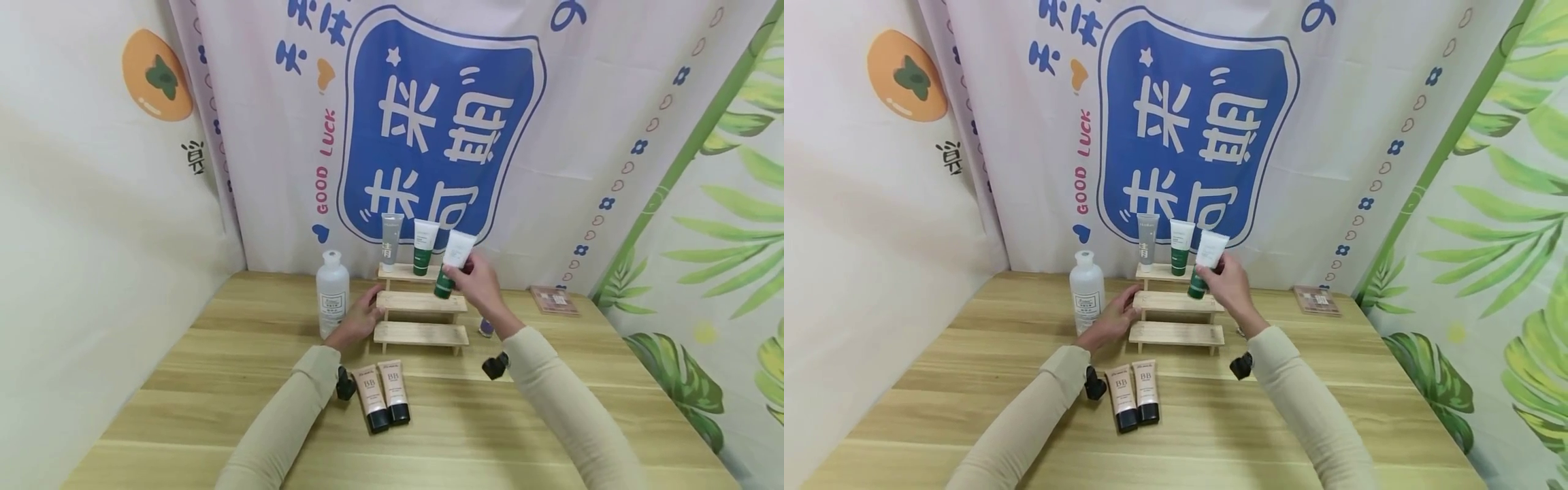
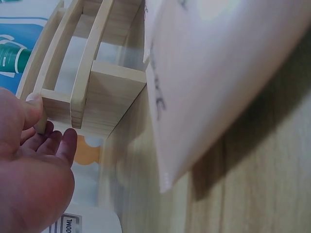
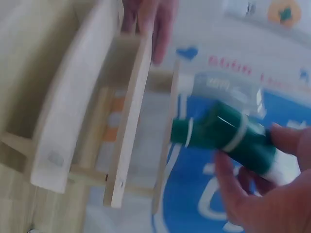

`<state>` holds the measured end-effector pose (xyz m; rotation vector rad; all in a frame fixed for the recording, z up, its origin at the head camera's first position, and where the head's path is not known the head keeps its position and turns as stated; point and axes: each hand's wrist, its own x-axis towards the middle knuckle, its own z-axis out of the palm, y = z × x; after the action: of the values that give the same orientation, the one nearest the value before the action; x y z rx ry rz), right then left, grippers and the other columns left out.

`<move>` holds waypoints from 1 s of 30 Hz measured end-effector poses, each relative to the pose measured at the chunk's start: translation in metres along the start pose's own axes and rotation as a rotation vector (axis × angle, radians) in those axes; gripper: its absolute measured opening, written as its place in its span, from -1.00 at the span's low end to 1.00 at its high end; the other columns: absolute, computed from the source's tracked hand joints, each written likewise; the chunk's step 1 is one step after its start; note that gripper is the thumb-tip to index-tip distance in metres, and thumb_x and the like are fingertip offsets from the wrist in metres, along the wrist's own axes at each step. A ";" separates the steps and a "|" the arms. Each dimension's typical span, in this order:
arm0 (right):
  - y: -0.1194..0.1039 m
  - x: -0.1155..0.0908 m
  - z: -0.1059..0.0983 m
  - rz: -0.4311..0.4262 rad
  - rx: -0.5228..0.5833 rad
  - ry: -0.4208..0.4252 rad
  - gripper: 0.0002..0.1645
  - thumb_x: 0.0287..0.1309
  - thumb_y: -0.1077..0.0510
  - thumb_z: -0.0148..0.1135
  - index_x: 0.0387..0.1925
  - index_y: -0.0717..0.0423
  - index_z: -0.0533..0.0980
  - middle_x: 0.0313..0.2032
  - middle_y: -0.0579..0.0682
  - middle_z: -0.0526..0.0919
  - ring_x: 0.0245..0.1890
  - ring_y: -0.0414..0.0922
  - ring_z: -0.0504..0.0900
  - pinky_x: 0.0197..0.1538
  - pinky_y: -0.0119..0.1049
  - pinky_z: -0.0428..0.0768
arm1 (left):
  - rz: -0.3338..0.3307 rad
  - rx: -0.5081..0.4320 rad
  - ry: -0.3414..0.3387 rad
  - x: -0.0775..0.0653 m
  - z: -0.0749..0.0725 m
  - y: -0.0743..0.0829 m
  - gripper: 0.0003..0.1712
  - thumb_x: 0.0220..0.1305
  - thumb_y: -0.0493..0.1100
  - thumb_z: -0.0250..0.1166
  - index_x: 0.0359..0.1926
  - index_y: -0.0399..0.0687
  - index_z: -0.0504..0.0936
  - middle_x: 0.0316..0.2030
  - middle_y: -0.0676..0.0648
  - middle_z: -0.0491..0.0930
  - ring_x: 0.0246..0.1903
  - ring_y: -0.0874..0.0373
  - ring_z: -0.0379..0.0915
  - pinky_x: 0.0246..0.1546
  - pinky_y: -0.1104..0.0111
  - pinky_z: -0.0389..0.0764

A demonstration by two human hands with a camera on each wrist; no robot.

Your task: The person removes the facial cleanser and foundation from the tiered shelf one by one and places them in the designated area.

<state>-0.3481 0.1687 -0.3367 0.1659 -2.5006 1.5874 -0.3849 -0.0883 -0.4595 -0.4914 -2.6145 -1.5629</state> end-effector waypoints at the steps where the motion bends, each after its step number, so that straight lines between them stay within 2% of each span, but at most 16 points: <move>1: -0.001 -0.009 0.001 0.007 -0.013 -0.064 -0.49 0.25 0.05 0.29 0.11 0.25 0.41 -0.06 0.20 0.59 -0.11 0.06 0.62 -0.06 -0.10 0.71 | 0.000 0.000 0.001 0.000 0.000 0.000 -0.31 0.44 -0.24 0.08 0.51 -0.10 0.08 0.46 -0.27 0.10 0.44 -0.14 0.04 0.46 0.11 0.08; 6: 0.007 -0.050 0.009 0.079 -0.075 -0.336 -0.54 0.18 0.09 0.35 0.02 0.26 0.47 -0.18 0.17 0.63 -0.25 0.02 0.66 -0.21 -0.11 0.74 | 0.016 0.004 0.009 0.000 0.000 0.003 -0.32 0.43 -0.27 0.07 0.50 -0.15 0.10 0.45 -0.31 0.13 0.43 -0.17 0.06 0.45 0.09 0.10; 9: 0.020 -0.069 0.017 0.116 -0.111 -0.444 -0.54 0.12 0.12 0.40 -0.04 0.30 0.47 -0.28 0.16 0.62 -0.39 -0.02 0.67 -0.33 -0.13 0.75 | 0.015 -0.009 0.007 0.000 0.001 0.003 -0.32 0.42 -0.29 0.06 0.49 -0.19 0.09 0.44 -0.33 0.13 0.43 -0.18 0.06 0.45 0.07 0.11; 12: 0.032 -0.084 0.025 0.127 -0.146 -0.516 -0.53 0.08 0.13 0.44 -0.11 0.35 0.46 -0.35 0.14 0.62 -0.49 -0.04 0.67 -0.41 -0.10 0.75 | 0.005 -0.013 0.005 0.000 0.002 0.004 -0.32 0.42 -0.28 0.06 0.50 -0.17 0.09 0.44 -0.32 0.13 0.43 -0.18 0.05 0.45 0.07 0.10; 19: 0.050 -0.103 0.042 0.150 -0.207 -0.571 -0.51 0.07 0.12 0.45 -0.14 0.37 0.45 -0.48 0.10 0.64 -0.63 -0.08 0.66 -0.48 -0.12 0.73 | -0.006 -0.005 0.009 0.002 -0.001 0.002 -0.32 0.44 -0.26 0.05 0.51 -0.09 0.09 0.45 -0.29 0.13 0.43 -0.16 0.05 0.46 0.07 0.10; 23: 0.054 -0.103 0.048 0.172 -0.254 -0.562 -0.55 0.06 0.11 0.46 -0.17 0.34 0.48 -0.52 0.07 0.64 -0.67 -0.10 0.64 -0.53 -0.18 0.71 | -0.013 -0.002 0.012 0.002 -0.001 0.003 -0.32 0.44 -0.25 0.06 0.51 -0.07 0.09 0.45 -0.28 0.13 0.44 -0.15 0.05 0.46 0.08 0.10; 30: 0.059 -0.100 0.055 0.176 -0.315 -0.543 -0.64 0.04 0.10 0.47 -0.30 0.25 0.51 -0.57 0.04 0.65 -0.70 -0.13 0.61 -0.56 -0.20 0.69 | 0.019 -0.042 0.009 -0.002 0.002 0.004 -0.33 0.44 -0.31 0.03 0.50 -0.20 0.06 0.45 -0.33 0.10 0.42 -0.19 0.06 0.44 0.08 0.14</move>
<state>-0.2663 0.1436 -0.4321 0.3863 -3.2238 1.3088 -0.3820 -0.0851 -0.4576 -0.5091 -2.5675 -1.6140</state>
